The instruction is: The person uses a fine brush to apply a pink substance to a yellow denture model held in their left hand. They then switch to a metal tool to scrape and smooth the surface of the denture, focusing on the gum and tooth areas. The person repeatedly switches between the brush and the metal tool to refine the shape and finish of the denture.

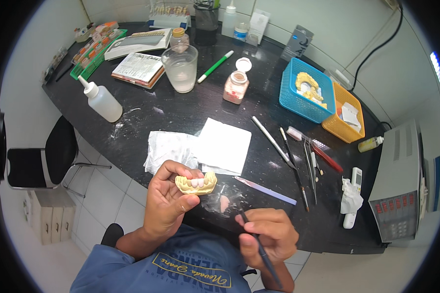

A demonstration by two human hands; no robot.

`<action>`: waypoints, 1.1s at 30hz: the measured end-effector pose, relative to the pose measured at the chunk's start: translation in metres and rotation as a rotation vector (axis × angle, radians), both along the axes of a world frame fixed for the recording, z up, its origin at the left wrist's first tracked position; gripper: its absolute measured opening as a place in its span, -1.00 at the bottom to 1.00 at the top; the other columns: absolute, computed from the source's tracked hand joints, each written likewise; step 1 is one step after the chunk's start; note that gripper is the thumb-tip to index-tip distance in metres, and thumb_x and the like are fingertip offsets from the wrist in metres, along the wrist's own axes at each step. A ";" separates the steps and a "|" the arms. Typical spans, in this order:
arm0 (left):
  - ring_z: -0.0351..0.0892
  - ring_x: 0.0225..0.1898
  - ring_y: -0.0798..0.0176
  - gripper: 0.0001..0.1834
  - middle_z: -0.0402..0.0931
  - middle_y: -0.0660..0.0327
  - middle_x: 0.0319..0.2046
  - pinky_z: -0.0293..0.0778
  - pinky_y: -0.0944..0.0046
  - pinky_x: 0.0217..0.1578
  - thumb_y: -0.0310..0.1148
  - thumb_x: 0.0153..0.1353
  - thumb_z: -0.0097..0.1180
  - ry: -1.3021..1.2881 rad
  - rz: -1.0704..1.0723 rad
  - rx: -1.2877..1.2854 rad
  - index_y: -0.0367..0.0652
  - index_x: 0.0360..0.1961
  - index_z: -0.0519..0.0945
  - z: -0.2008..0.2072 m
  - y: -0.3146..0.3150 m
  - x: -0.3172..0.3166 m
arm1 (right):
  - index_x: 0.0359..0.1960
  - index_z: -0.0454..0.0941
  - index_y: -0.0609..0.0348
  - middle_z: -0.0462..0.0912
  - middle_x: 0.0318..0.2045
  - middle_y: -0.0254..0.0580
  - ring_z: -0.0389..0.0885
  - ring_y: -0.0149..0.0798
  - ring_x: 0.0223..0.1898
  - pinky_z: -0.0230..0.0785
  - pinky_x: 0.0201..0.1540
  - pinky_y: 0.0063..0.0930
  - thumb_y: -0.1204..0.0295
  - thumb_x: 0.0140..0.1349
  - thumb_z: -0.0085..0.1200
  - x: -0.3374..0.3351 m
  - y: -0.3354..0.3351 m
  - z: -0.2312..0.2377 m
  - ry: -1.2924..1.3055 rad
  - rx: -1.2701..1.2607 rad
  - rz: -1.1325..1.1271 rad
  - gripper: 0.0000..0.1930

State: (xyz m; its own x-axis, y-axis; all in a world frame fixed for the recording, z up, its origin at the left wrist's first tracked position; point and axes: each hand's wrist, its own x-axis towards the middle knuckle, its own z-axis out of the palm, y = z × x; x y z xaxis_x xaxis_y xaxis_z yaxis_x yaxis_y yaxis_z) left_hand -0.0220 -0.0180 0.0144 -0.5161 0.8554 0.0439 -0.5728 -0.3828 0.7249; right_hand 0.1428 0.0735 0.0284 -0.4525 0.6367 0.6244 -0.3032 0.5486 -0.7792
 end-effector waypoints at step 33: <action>0.52 0.07 0.20 -0.63 0.49 0.04 -0.03 0.50 0.22 0.10 -0.74 0.10 0.23 0.366 -0.141 -0.038 -0.36 -0.03 0.57 -0.006 0.006 0.001 | -0.32 0.54 0.24 0.64 -0.42 -0.08 0.74 -0.01 -0.21 0.67 -0.17 -0.22 0.53 0.06 0.33 -0.019 -0.006 -0.012 -0.018 0.088 -0.156 -0.80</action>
State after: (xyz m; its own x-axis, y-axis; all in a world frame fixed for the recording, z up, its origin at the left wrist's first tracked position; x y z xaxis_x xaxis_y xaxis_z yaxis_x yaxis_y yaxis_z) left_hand -0.0212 -0.0117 0.0088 -0.3499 0.9213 0.1698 -0.3191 -0.2876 0.9030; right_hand 0.1235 0.0679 0.0166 -0.3642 0.6436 0.6731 -0.1951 0.6540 -0.7309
